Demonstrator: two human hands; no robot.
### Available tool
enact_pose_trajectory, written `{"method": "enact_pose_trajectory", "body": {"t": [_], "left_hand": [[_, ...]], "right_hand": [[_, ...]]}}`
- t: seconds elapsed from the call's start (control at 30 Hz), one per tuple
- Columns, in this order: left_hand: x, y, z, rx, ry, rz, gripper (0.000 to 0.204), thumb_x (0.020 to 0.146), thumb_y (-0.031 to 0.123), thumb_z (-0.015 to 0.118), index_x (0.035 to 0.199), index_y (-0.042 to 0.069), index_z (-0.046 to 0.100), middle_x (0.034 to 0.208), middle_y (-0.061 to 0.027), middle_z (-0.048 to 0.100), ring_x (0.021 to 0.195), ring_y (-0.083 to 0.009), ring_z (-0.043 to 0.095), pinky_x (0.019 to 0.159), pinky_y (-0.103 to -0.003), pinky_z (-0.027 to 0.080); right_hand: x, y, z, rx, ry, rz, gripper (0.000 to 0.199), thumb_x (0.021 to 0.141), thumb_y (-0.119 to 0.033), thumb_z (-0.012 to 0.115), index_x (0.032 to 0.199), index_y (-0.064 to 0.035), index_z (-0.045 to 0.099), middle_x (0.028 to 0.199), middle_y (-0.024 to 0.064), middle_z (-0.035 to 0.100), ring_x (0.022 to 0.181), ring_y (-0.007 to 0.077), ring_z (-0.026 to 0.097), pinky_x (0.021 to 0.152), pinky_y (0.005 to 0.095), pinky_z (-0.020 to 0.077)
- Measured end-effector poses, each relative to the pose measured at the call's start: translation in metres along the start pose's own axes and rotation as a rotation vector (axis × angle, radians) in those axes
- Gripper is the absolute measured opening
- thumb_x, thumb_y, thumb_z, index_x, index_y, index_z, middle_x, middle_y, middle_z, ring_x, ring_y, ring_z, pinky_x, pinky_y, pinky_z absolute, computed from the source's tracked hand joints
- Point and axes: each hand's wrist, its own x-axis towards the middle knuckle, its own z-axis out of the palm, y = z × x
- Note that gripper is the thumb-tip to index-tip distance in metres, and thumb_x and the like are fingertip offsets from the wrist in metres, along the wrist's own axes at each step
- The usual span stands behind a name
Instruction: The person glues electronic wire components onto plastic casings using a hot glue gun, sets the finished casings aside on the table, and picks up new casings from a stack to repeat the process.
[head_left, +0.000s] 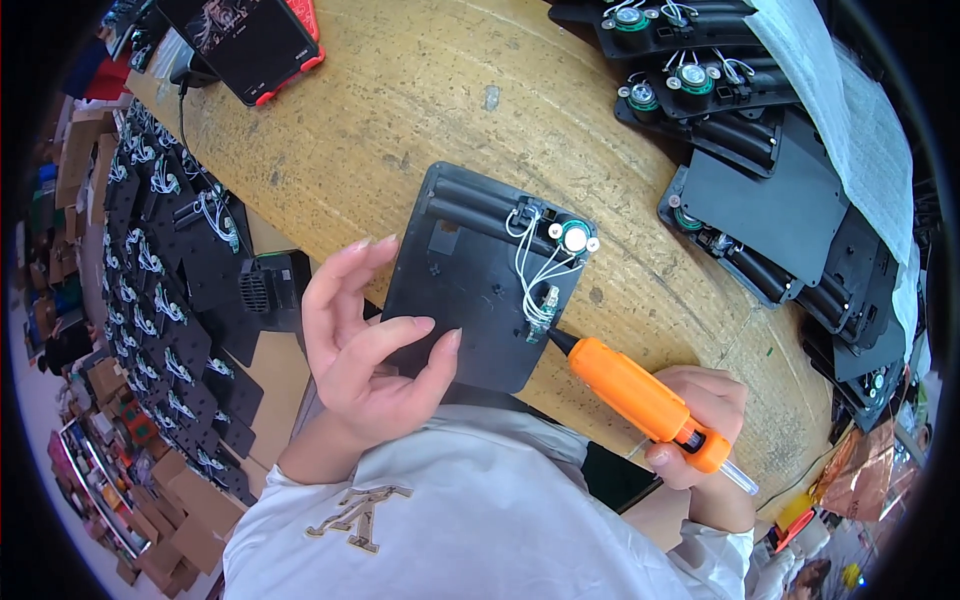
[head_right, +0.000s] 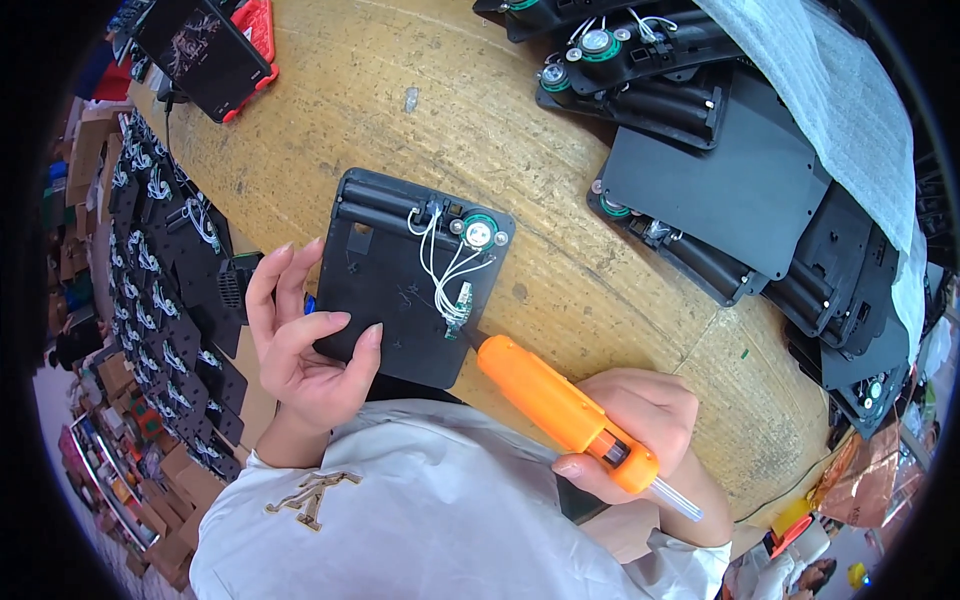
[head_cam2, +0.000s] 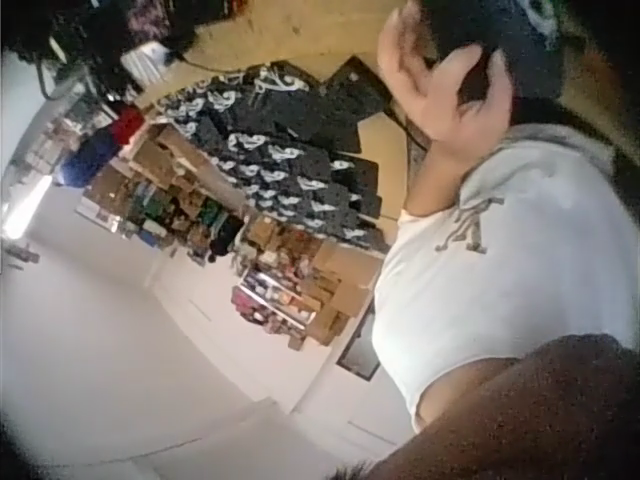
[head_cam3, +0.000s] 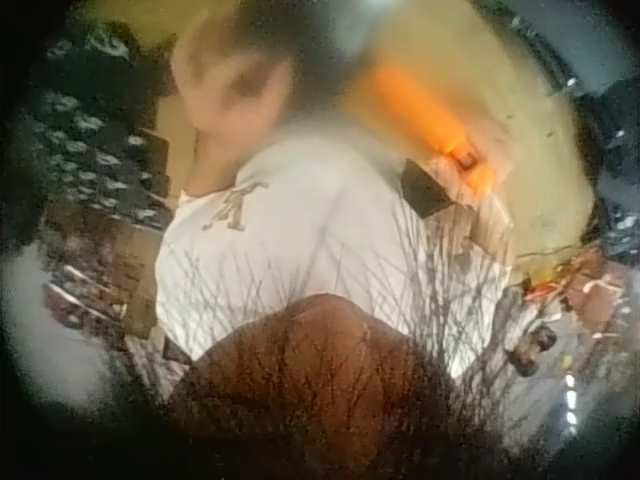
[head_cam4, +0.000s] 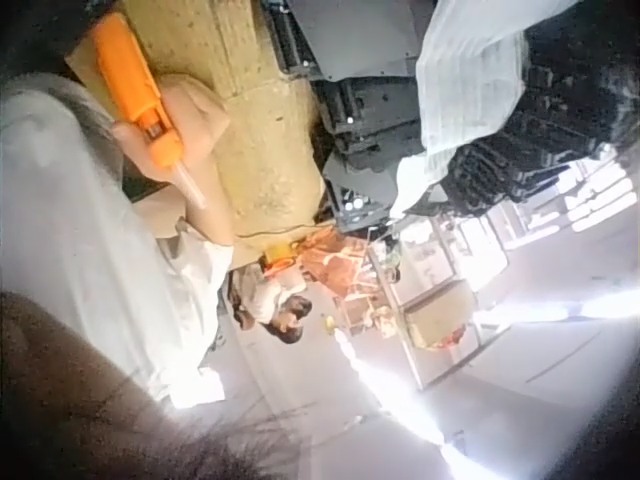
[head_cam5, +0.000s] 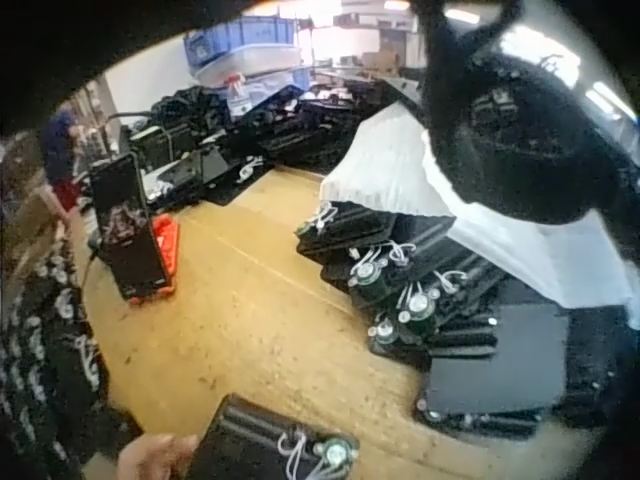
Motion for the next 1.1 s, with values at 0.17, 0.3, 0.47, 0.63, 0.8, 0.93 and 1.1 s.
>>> {"method": "enact_pose_trajectory", "body": {"t": [0.17, 0.3, 0.47, 0.63, 0.8, 0.93, 1.1], "left_hand": [[0.002, -0.002, 0.001, -0.099, -0.03, -0.038, 0.043, 0.072, -0.006, 0.076, 0.11, -0.001, 0.057, 0.141, -0.0287, 0.037, 0.124, -0.0401, 0.053, 0.102, -0.044, 0.046], [0.001, 0.006, 0.006, -0.43, 0.01, -0.302, 0.069, 0.08, -0.013, 0.068, 0.138, -0.004, 0.032, 0.135, -0.0297, 0.05, 0.12, -0.0291, 0.058, 0.098, -0.036, 0.05], [0.007, 0.016, 0.001, -0.449, -0.016, -0.4, 0.068, 0.082, -0.013, 0.064, 0.142, -0.006, 0.032, 0.119, -0.0225, 0.063, 0.108, -0.022, 0.064, 0.094, -0.03, 0.05], [0.018, 0.011, -0.009, -0.267, -0.045, -0.408, 0.05, 0.083, -0.009, 0.064, 0.132, -0.008, 0.052, 0.103, -0.0153, 0.07, 0.094, -0.0132, 0.066, 0.082, -0.023, 0.05], [0.025, 0.009, -0.019, -0.112, -0.211, -0.287, 0.033, 0.078, -0.004, 0.07, 0.111, -0.009, 0.067, 0.08, -0.0128, 0.071, 0.068, -0.01, 0.063, 0.061, -0.021, 0.045], [0.023, 0.005, -0.017, -0.126, -0.193, -0.296, 0.033, 0.078, -0.005, 0.07, 0.111, -0.008, 0.067, 0.081, -0.013, 0.071, 0.067, -0.0112, 0.063, 0.06, -0.021, 0.046], [0.026, 0.004, -0.017, -0.11, -0.219, -0.296, 0.032, 0.078, -0.005, 0.07, 0.11, -0.008, 0.067, 0.081, -0.0138, 0.071, 0.066, -0.0125, 0.064, 0.061, -0.021, 0.047]], "right_hand": [[0.003, -0.005, -0.001, -0.022, -0.012, 0.012, 0.041, 0.075, -0.036, 0.079, 0.081, 0.0027, 0.066, 0.071, 0.0132, 0.064, 0.06, 0.0295, 0.065, 0.054, 0.0334, 0.0523], [0.005, -0.009, -0.001, -0.051, -0.036, 0.006, 0.038, 0.073, -0.033, 0.08, 0.08, 0.0017, 0.066, 0.069, 0.0121, 0.062, 0.057, 0.029, 0.062, 0.051, 0.0334, 0.0488], [0.004, -0.013, -0.006, -0.057, -0.079, 0.057, 0.037, 0.073, -0.031, 0.08, 0.079, 0.0025, 0.065, 0.068, 0.0129, 0.061, 0.057, 0.0296, 0.061, 0.052, 0.0339, 0.0481], [-0.012, 0.006, -0.01, 0.231, 0.06, 0.075, 0.039, 0.069, -0.031, 0.074, 0.078, 0.0051, 0.064, 0.075, 0.0204, 0.065, 0.064, 0.0335, 0.065, 0.059, 0.0343, 0.0524], [-0.016, 0.006, -0.009, 0.334, 0.216, 0.214, 0.043, 0.068, -0.036, 0.072, 0.078, 0.005, 0.064, 0.071, 0.0191, 0.065, 0.061, 0.0337, 0.065, 0.06, 0.034, 0.0534], [-0.012, 0.014, -0.011, 0.272, 0.115, 0.038, 0.046, 0.073, -0.043, 0.072, 0.074, 0.0027, 0.063, 0.066, 0.0147, 0.062, 0.057, 0.0307, 0.063, 0.054, 0.0328, 0.0513], [-0.012, 0.009, -0.01, 0.23, 0.126, 0.091, 0.051, 0.078, -0.049, 0.07, 0.073, 0.0016, 0.062, 0.063, 0.0123, 0.06, 0.054, 0.0282, 0.062, 0.051, 0.0324, 0.049]]}}
